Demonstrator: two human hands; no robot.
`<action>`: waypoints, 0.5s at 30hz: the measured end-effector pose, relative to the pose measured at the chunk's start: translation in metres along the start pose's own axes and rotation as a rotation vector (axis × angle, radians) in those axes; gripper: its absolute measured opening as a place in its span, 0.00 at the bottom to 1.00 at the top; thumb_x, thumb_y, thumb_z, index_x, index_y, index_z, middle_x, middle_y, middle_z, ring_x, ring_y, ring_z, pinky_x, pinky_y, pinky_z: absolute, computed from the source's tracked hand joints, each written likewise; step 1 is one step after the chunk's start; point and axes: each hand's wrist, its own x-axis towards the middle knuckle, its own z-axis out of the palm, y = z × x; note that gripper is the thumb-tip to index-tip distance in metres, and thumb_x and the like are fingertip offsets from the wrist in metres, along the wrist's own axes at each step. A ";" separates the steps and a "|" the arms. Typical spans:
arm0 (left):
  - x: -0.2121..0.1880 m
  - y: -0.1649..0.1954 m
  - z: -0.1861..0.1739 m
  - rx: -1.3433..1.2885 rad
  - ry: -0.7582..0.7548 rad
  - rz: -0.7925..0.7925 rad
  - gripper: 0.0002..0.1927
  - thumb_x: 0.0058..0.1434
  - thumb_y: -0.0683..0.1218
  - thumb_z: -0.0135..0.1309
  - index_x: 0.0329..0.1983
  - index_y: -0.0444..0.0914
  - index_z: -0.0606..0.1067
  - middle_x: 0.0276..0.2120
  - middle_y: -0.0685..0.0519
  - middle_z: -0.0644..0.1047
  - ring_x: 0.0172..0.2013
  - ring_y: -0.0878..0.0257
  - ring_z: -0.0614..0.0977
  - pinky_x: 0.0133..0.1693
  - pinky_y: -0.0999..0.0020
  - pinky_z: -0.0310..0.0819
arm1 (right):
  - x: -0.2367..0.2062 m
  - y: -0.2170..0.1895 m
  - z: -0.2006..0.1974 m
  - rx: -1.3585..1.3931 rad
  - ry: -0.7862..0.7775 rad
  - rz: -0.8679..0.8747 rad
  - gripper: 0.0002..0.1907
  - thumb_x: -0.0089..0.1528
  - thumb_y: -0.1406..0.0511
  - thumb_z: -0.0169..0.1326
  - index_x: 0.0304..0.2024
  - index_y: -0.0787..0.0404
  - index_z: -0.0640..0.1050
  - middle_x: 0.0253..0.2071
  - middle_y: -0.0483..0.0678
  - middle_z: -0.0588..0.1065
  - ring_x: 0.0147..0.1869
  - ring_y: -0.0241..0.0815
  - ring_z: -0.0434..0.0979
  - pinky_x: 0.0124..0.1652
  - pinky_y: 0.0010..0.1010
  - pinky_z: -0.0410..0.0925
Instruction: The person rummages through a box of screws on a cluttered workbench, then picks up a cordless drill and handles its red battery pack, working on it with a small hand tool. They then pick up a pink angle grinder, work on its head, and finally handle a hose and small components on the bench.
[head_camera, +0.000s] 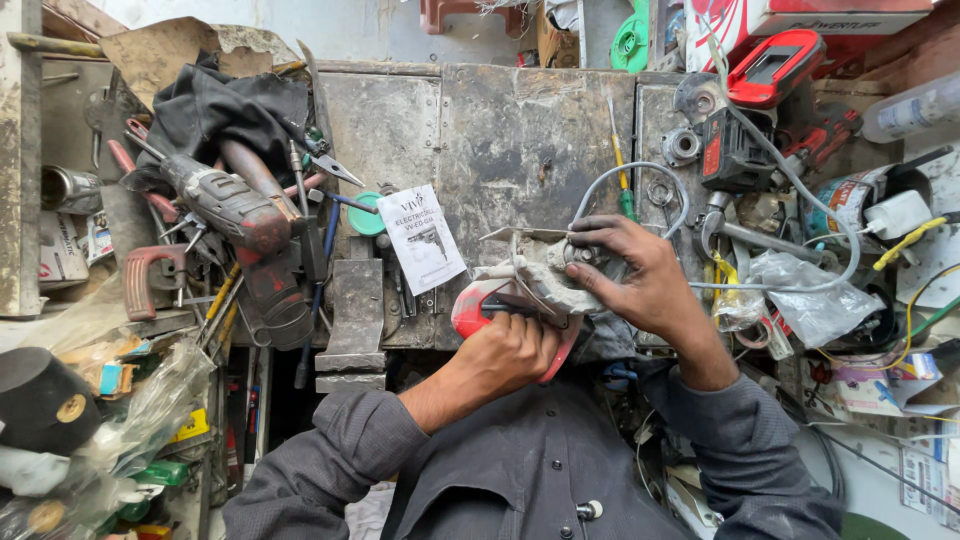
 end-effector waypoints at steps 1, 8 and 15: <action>0.000 0.001 0.000 -0.015 0.005 -0.007 0.05 0.58 0.45 0.51 0.30 0.39 0.74 0.18 0.56 0.72 0.21 0.65 0.73 0.25 0.68 0.63 | -0.001 -0.001 0.001 -0.013 0.017 0.027 0.17 0.58 0.63 0.66 0.45 0.67 0.80 0.50 0.56 0.80 0.54 0.51 0.82 0.53 0.36 0.72; 0.004 0.005 -0.003 0.036 0.041 -0.008 0.15 0.57 0.46 0.51 0.46 0.39 0.78 0.18 0.57 0.71 0.19 0.66 0.72 0.24 0.69 0.62 | -0.001 -0.002 0.009 -0.111 0.083 0.289 0.20 0.55 0.59 0.69 0.40 0.66 0.79 0.44 0.54 0.80 0.47 0.49 0.83 0.48 0.34 0.73; 0.004 0.007 0.001 -0.022 -0.002 -0.009 0.06 0.60 0.45 0.50 0.29 0.39 0.74 0.19 0.54 0.73 0.21 0.64 0.73 0.26 0.68 0.63 | -0.008 -0.001 -0.013 0.024 -0.082 0.074 0.20 0.59 0.65 0.63 0.51 0.66 0.79 0.54 0.57 0.78 0.59 0.53 0.79 0.57 0.38 0.69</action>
